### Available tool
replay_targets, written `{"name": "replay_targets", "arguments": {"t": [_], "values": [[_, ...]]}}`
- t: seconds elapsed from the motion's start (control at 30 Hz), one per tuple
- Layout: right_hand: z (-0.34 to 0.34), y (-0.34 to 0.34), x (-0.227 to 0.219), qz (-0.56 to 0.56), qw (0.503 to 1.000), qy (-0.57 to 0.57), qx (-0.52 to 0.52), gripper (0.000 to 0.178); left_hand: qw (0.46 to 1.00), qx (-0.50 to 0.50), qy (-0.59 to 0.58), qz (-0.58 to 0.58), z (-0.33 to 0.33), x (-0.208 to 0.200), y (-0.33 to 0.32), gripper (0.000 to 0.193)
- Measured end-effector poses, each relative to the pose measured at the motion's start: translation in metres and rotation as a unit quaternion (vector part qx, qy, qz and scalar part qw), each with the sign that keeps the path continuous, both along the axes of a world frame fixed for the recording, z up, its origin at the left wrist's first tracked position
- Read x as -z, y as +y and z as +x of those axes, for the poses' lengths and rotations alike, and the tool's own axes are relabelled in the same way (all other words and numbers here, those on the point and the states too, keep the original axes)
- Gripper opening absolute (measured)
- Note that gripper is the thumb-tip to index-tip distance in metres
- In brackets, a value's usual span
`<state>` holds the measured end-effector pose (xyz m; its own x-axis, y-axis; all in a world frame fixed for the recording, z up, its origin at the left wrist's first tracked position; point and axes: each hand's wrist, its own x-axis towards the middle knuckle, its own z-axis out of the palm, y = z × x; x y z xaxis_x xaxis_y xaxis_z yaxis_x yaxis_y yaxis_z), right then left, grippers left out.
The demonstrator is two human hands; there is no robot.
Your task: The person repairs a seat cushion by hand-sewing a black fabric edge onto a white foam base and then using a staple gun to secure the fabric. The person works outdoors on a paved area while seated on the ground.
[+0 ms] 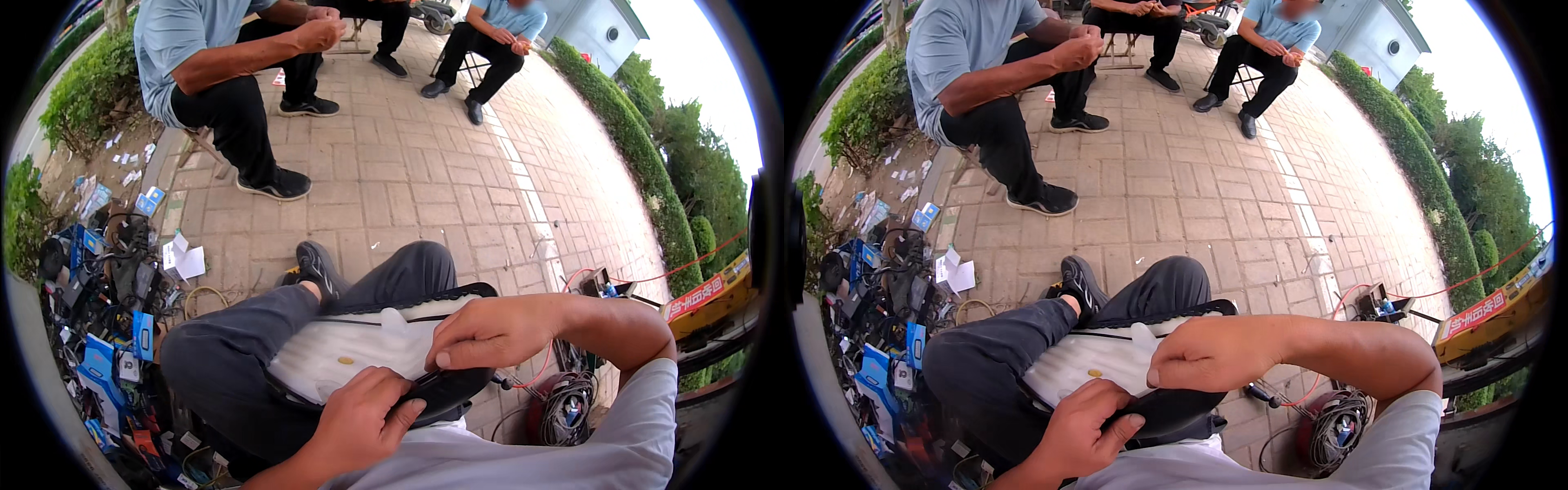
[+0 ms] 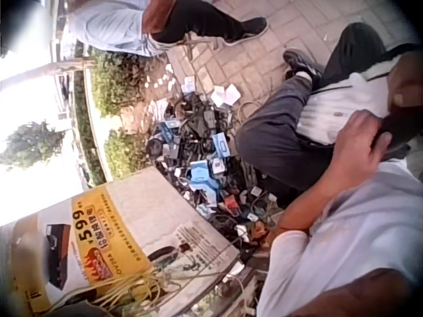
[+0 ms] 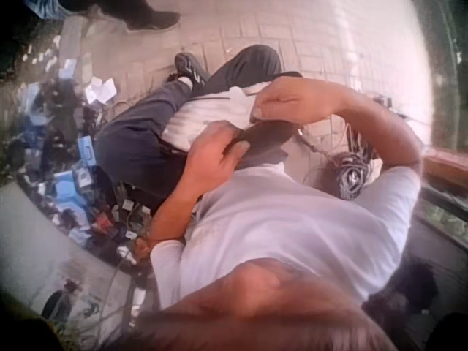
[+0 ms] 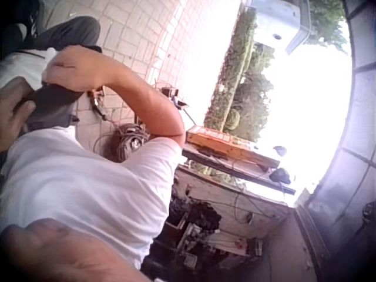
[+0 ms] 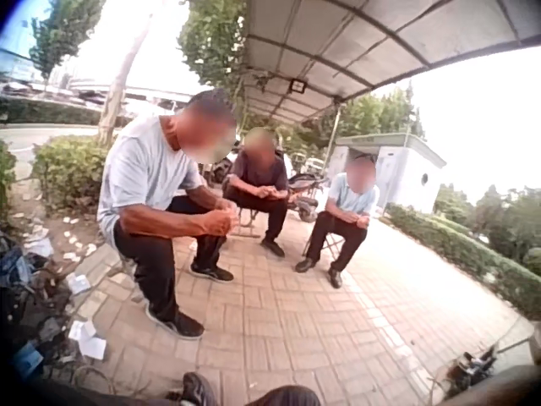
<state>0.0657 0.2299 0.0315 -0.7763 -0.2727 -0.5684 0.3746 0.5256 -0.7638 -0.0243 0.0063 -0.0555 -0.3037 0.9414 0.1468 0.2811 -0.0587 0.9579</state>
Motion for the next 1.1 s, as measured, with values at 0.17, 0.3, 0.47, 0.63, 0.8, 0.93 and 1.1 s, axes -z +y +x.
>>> {"name": "replay_targets", "arguments": {"t": [0.17,0.3,0.47,0.63,0.8,0.93,1.1], "values": [[-0.036,0.002,0.003,-0.029,0.981,-0.181,-0.070,0.037,0.997,0.037,-0.028,-0.057,-0.014,-0.002,-0.005,0.020],[-0.055,-0.008,0.000,-0.076,0.961,-0.261,-0.059,0.039,0.991,0.040,-0.126,-0.025,-0.029,0.007,-0.020,0.021],[-0.060,-0.024,-0.003,-0.075,0.967,-0.241,-0.019,0.037,0.900,0.071,-0.406,-0.145,-0.036,0.009,-0.026,0.025],[-0.063,-0.030,-0.009,-0.037,0.961,-0.276,-0.001,0.036,0.886,0.140,-0.395,-0.197,-0.049,0.010,-0.015,0.021],[-0.074,-0.027,-0.010,-0.012,0.944,-0.327,-0.031,0.037,0.874,0.062,-0.449,-0.177,-0.041,0.005,-0.017,0.018],[-0.070,-0.025,-0.010,-0.049,0.967,-0.248,-0.027,0.036,0.935,0.010,-0.330,-0.127,-0.037,-0.001,-0.022,0.017],[-0.071,-0.032,0.000,-0.027,0.988,-0.147,-0.036,0.034,0.972,-0.015,-0.234,-0.029,-0.034,0.003,-0.022,0.019]]}}
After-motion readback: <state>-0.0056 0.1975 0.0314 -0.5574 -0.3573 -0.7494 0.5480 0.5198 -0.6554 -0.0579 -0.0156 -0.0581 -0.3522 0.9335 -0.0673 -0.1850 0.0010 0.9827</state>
